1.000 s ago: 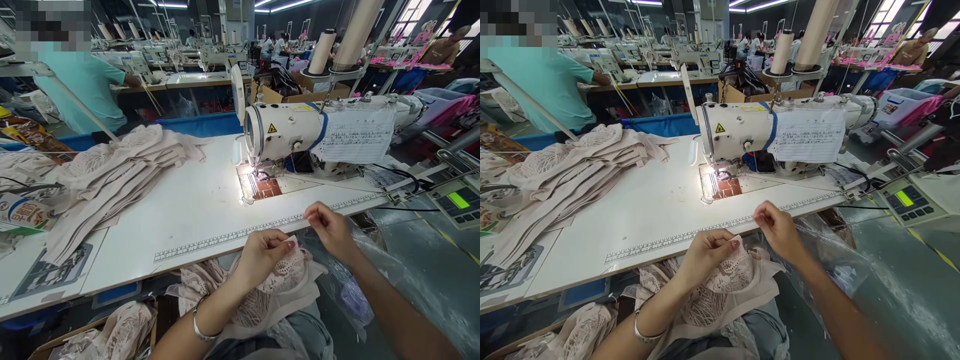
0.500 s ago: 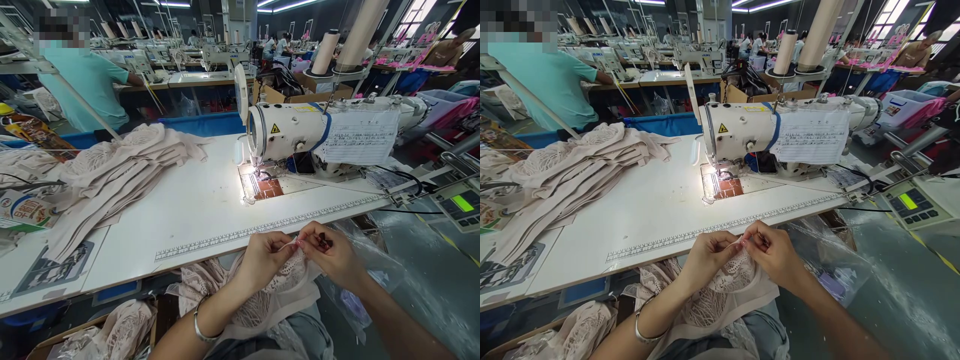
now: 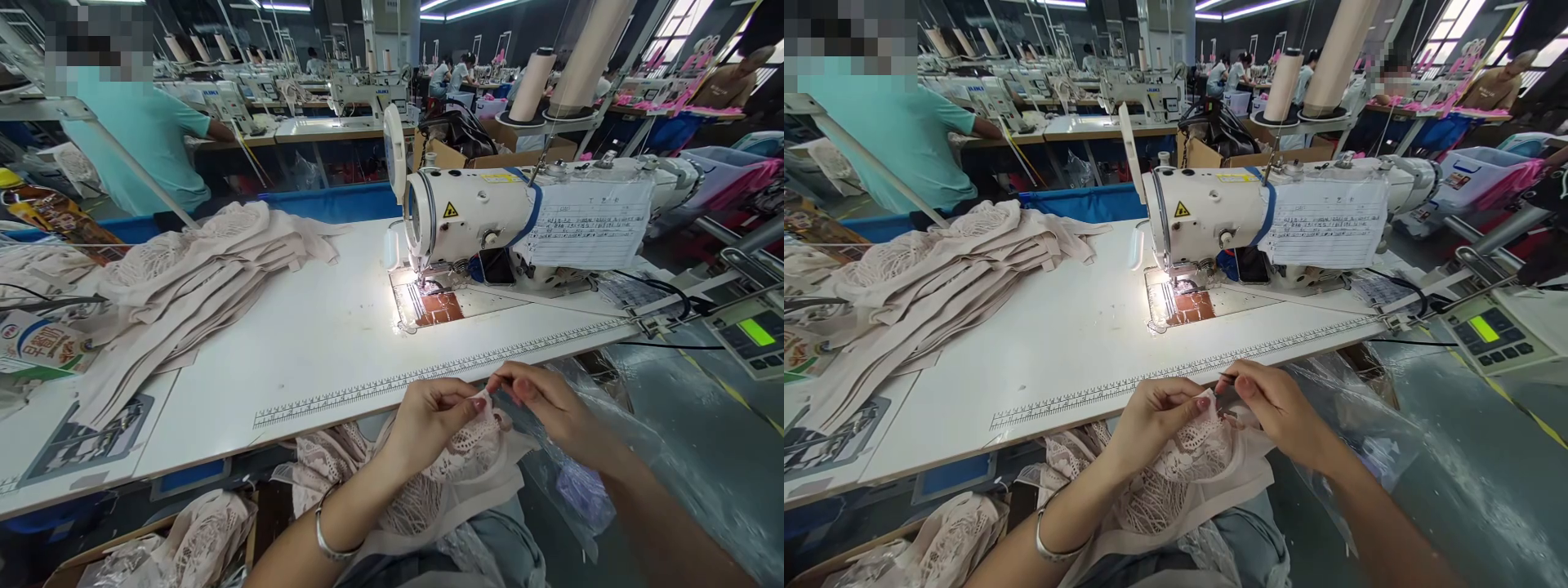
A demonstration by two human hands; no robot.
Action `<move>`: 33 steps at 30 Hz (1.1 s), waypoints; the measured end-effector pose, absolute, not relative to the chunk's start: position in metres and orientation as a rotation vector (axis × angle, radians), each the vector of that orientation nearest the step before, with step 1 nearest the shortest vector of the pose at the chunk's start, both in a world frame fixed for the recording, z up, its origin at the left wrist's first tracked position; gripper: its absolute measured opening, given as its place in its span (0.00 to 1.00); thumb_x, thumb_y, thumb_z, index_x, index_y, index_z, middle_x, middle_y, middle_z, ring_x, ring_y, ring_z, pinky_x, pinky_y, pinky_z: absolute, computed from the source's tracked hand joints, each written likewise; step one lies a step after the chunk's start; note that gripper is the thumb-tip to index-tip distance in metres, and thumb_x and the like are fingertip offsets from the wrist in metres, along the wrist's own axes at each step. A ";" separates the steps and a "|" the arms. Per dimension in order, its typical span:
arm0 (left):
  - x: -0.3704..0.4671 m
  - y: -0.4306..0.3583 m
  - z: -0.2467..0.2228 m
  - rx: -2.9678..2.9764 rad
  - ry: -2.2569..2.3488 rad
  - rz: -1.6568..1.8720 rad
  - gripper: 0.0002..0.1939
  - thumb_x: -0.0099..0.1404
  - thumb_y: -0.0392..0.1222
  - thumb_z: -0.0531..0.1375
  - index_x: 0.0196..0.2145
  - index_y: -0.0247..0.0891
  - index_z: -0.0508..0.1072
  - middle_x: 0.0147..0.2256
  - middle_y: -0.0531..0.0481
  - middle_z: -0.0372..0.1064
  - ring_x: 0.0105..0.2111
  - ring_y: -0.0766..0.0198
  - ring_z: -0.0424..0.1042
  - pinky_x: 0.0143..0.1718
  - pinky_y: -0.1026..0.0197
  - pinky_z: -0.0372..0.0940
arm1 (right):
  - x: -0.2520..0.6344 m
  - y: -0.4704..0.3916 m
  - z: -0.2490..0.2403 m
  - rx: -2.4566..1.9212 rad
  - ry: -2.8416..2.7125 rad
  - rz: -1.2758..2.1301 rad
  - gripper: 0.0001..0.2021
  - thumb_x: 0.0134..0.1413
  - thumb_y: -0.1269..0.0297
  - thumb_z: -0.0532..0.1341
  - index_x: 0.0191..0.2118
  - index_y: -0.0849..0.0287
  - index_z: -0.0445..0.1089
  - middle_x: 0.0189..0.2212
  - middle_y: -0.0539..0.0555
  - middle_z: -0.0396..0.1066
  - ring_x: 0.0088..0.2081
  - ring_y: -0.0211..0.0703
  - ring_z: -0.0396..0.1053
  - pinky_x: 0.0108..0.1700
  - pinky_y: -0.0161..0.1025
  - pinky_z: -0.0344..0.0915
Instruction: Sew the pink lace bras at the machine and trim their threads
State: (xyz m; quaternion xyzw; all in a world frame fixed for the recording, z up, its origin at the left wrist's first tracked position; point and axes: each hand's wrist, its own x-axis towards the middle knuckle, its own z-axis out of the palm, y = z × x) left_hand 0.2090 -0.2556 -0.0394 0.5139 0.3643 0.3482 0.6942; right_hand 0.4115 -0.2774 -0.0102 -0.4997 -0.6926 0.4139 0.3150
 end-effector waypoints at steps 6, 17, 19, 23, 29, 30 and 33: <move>0.209 -0.255 -0.038 1.148 0.818 0.765 0.19 0.58 0.54 0.67 0.30 0.32 0.79 0.20 0.53 0.64 0.19 0.72 0.56 0.18 0.69 0.53 | 0.404 -0.277 -0.004 -1.338 -1.895 1.238 0.20 0.67 0.46 0.54 0.34 0.57 0.70 0.20 0.45 0.58 0.19 0.33 0.50 0.22 0.34 0.46; 0.208 -0.257 -0.032 1.222 0.836 0.758 0.16 0.59 0.51 0.65 0.28 0.32 0.80 0.21 0.51 0.66 0.21 0.70 0.56 0.20 0.67 0.53 | 0.399 -0.275 -0.016 -1.324 -1.807 1.287 0.23 0.65 0.43 0.55 0.27 0.57 0.64 0.18 0.44 0.53 0.19 0.33 0.48 0.22 0.34 0.45; 0.208 -0.258 -0.034 1.223 0.829 0.764 0.16 0.60 0.51 0.66 0.30 0.33 0.81 0.21 0.50 0.66 0.20 0.70 0.56 0.20 0.67 0.54 | 0.398 -0.274 -0.019 -1.328 -1.752 1.290 0.25 0.64 0.41 0.55 0.25 0.56 0.61 0.18 0.44 0.51 0.20 0.34 0.49 0.23 0.34 0.47; 0.206 -0.258 -0.037 1.192 0.824 0.789 0.18 0.61 0.53 0.66 0.32 0.33 0.82 0.22 0.49 0.69 0.21 0.70 0.59 0.21 0.68 0.56 | 0.405 -0.277 -0.023 -1.281 -1.604 1.146 0.28 0.62 0.35 0.51 0.25 0.56 0.60 0.20 0.45 0.51 0.21 0.35 0.49 0.23 0.35 0.48; 0.204 -0.256 -0.036 1.098 0.828 0.838 0.21 0.57 0.57 0.68 0.32 0.32 0.82 0.20 0.51 0.68 0.18 0.72 0.58 0.18 0.68 0.57 | 0.430 -0.289 -0.044 -1.336 -1.904 1.166 0.21 0.61 0.42 0.59 0.33 0.56 0.72 0.16 0.44 0.53 0.18 0.34 0.47 0.22 0.36 0.42; 0.204 -0.256 -0.036 1.083 0.815 0.842 0.22 0.57 0.58 0.68 0.32 0.32 0.82 0.20 0.51 0.68 0.18 0.72 0.58 0.18 0.69 0.55 | 0.433 -0.290 -0.049 -1.389 -1.968 1.189 0.17 0.62 0.46 0.60 0.36 0.55 0.73 0.17 0.44 0.56 0.18 0.35 0.48 0.22 0.35 0.43; 0.206 -0.255 -0.036 1.060 0.793 0.862 0.24 0.56 0.59 0.69 0.30 0.31 0.82 0.18 0.52 0.66 0.17 0.75 0.54 0.18 0.69 0.50 | 0.439 -0.295 -0.059 -1.536 -2.030 1.198 0.15 0.61 0.49 0.61 0.31 0.55 0.72 0.18 0.46 0.58 0.20 0.36 0.52 0.23 0.35 0.45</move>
